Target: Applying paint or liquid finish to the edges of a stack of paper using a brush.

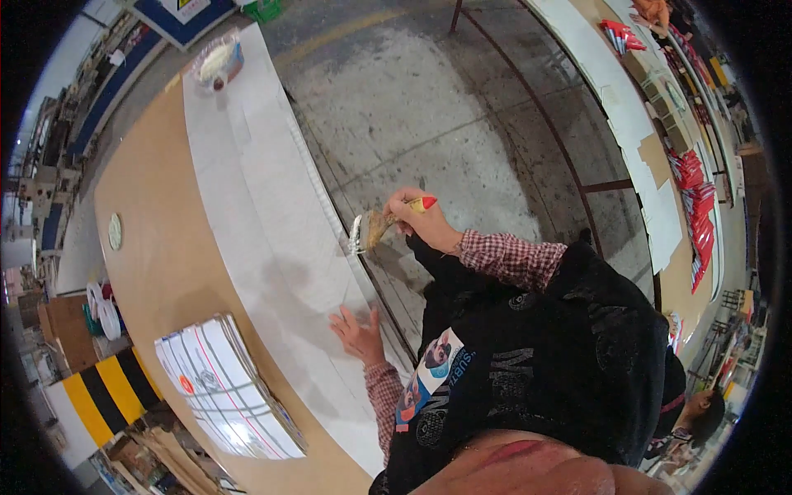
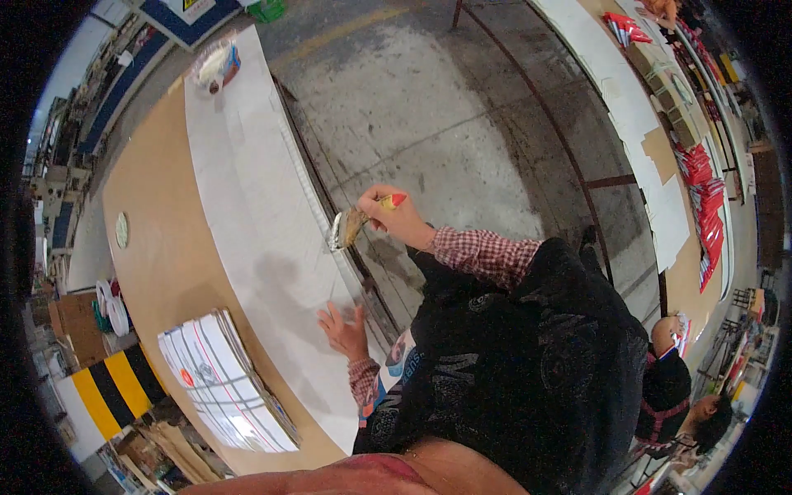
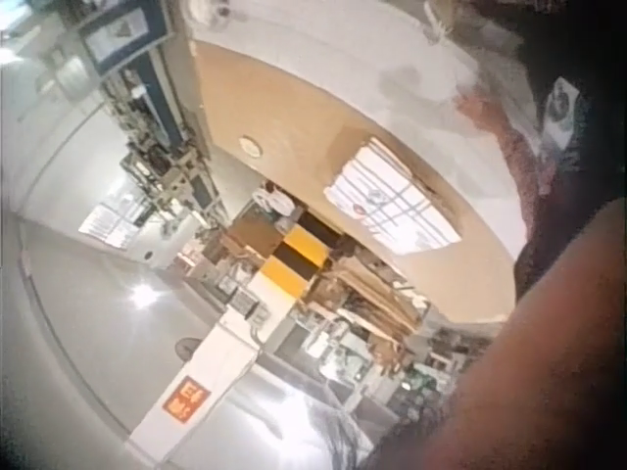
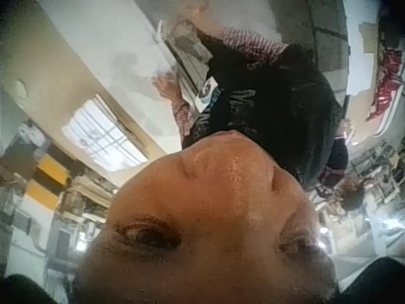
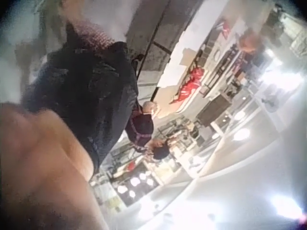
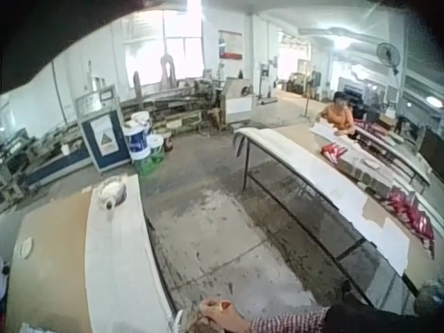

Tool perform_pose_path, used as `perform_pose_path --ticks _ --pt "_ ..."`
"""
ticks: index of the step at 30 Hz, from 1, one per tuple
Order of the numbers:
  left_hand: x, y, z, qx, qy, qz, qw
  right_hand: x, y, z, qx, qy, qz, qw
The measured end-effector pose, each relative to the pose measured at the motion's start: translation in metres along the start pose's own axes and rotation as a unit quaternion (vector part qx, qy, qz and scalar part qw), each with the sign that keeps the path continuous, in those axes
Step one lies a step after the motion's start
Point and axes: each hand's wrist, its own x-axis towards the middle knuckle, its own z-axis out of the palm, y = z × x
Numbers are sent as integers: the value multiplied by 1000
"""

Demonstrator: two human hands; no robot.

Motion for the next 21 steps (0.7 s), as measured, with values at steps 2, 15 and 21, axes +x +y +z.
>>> perform_pose_path --ticks 2,15,21 --pt "-3 4 -2 6 -5 -24 1000 21 -22 2 62 50 11 997" --pt "12 -9 -46 -45 240 -321 915 285 -64 44 133 35 -68 988" --pt "73 38 -85 -86 219 -342 910 441 -121 55 -19 -7 -239 971"
